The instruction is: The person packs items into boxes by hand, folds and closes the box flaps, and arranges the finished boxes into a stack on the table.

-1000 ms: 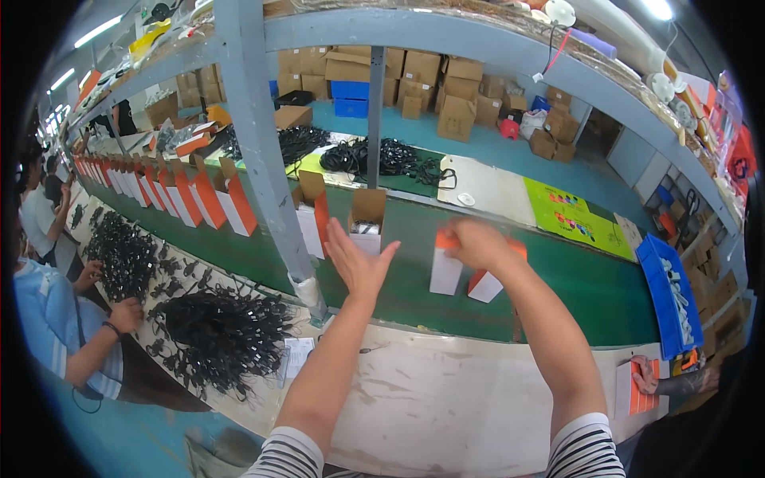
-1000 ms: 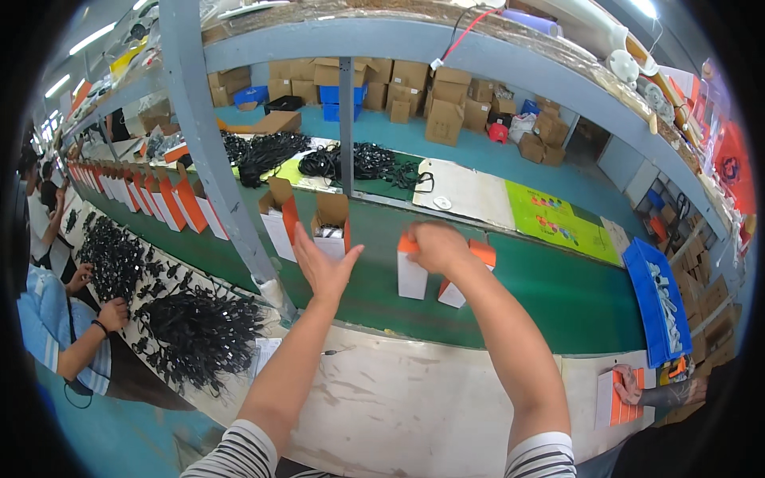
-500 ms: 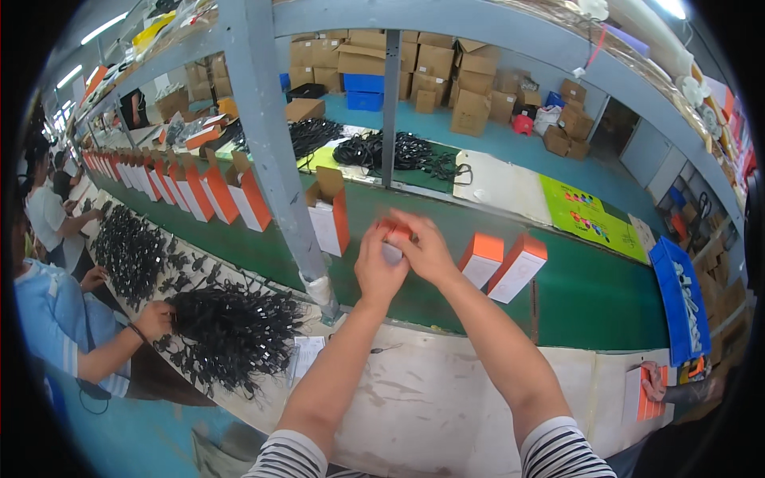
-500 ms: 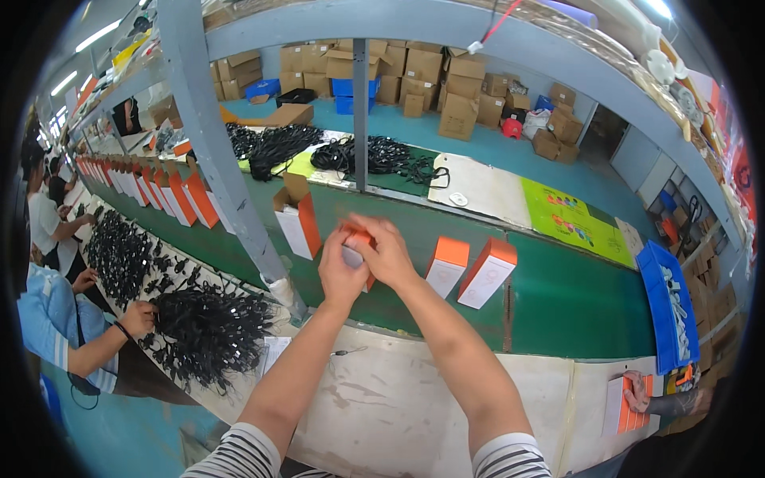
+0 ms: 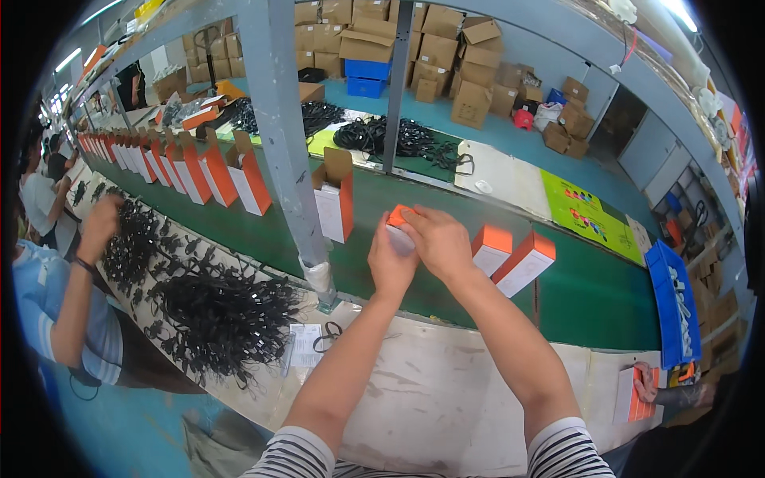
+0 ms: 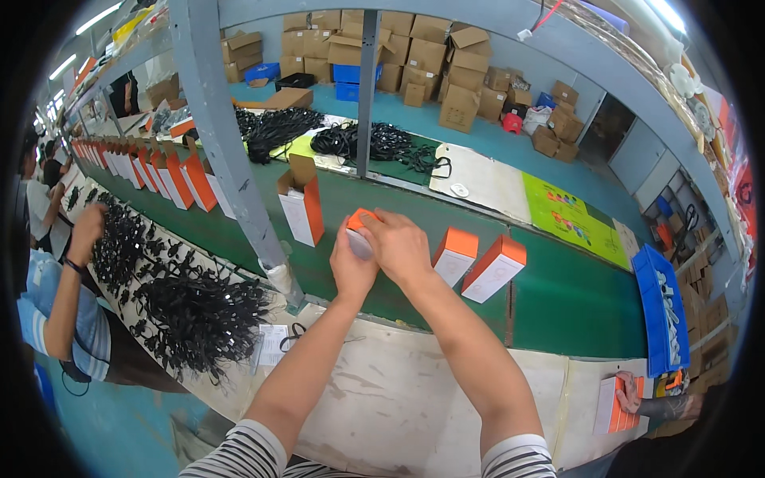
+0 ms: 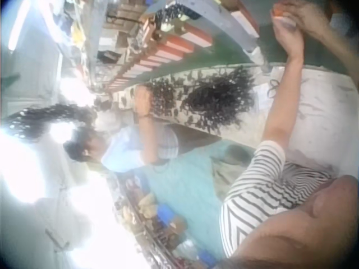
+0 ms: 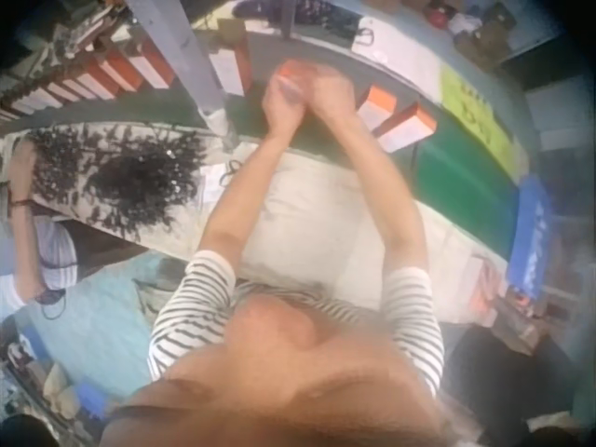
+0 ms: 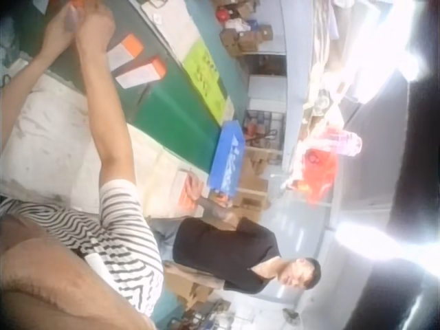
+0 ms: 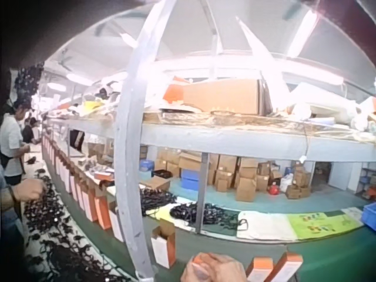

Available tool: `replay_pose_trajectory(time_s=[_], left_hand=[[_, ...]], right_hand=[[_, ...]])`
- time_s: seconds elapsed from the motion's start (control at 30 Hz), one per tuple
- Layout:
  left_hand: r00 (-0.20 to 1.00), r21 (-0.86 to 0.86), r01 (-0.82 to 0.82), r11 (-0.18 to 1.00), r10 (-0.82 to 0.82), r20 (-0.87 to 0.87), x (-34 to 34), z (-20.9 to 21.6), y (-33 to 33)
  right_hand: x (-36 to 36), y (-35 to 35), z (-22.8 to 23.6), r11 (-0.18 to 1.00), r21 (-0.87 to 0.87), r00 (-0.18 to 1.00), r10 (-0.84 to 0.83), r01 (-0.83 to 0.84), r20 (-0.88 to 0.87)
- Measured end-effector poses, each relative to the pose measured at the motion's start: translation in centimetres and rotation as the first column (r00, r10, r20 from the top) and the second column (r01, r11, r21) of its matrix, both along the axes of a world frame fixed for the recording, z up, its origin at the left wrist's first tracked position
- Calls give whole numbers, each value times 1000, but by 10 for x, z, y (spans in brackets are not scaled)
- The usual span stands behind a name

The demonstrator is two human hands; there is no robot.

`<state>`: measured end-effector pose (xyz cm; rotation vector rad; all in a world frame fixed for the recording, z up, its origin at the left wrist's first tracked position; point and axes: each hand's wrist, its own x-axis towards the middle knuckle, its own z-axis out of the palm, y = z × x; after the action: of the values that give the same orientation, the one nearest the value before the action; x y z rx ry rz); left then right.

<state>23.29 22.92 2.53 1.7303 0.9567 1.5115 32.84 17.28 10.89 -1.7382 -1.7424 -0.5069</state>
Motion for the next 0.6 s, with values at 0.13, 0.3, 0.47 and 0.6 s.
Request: replay_pose_trajectory(time_s=[0.13, 0.3, 0.47, 0.6], left_hand=[[1000, 29, -8, 1000, 9, -14, 0, 0, -6], [998, 90, -59, 994, 60, -4, 5, -7, -7], [999, 15, -22, 1000, 22, 28, 7, -11, -7], [999, -5, 36, 999, -36, -1, -3, -7, -5]], right_hand=[[-2, -4, 10, 1000, -9, 997, 4, -4, 73], [-6, -8, 11, 1000, -9, 975, 12, -10, 222], [-25, -11, 0, 1000, -4, 936, -11, 13, 351], [-19, -11, 12, 997, -67, 975, 56, -42, 217]])
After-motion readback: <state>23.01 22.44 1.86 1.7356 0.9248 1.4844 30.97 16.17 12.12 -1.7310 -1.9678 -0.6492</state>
